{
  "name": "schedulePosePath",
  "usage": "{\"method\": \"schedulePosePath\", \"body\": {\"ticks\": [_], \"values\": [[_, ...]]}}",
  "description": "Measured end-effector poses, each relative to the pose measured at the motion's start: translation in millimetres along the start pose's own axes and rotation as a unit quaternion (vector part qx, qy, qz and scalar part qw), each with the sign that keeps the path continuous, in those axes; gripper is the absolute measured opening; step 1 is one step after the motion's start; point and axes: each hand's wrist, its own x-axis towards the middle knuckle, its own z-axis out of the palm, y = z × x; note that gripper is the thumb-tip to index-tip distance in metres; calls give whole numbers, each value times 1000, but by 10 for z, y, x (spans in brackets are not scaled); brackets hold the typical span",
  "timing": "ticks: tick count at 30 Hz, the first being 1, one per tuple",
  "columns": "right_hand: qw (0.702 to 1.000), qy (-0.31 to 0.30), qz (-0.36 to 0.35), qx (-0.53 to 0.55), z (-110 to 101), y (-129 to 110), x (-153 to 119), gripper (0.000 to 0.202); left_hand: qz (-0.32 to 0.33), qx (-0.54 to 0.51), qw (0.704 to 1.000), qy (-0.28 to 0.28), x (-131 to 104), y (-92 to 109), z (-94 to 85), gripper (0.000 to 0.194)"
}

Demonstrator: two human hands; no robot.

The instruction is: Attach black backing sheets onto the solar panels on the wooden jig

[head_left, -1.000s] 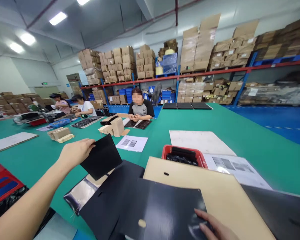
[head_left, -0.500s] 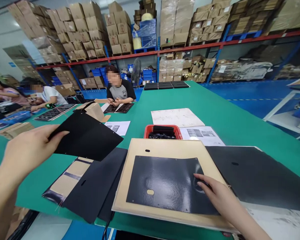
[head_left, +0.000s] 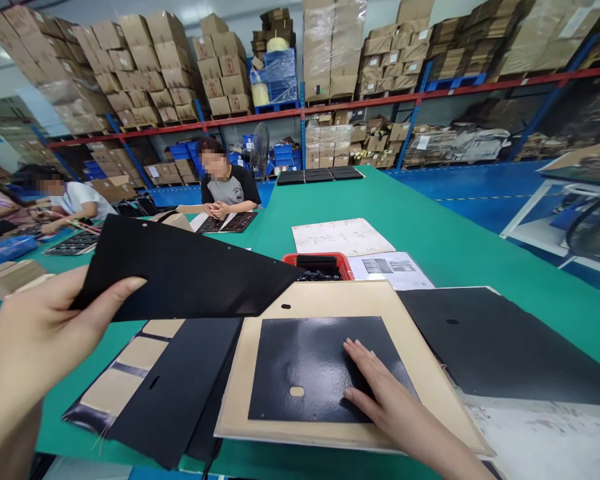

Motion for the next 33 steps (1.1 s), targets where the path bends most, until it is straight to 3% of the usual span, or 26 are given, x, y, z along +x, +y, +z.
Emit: {"method": "schedulePosePath", "body": {"ticks": [3, 5, 8, 11, 14, 16, 20, 22, 33], "values": [[988, 32, 24, 149, -67, -77, 52, 83, -20, -75, 997, 18, -122, 184, 67, 33], [964, 30, 4, 264, -121, -153, 104, 92, -72, -134, 988, -11, -206, 264, 172, 34], [928, 26, -37, 371, -190, -221, 150, 70, -120, -220, 963, -95, -330, 340, 411, 39], [934, 79, -16, 347, -268, -155, 102, 40, -131, -243, 946, -169, -471, 381, 680, 43], [943, 135, 20, 305, -372, -16, -18, 37, -142, -254, 922, -255, -629, 395, 907, 45], [942, 137, 52, 301, -441, 57, -108, 38, -177, -298, 879, -327, -735, 399, 1016, 49], [938, 114, 113, 306, -517, 135, -270, 43, -259, -389, 762, -449, -938, 407, 1141, 57], [935, 100, 136, 311, -522, 170, -337, 44, -267, -401, 736, -476, -1033, 410, 1175, 56], [958, 88, 138, 236, -457, 271, -404, 44, -263, -361, 727, -521, -1307, 372, 1309, 53]]}}
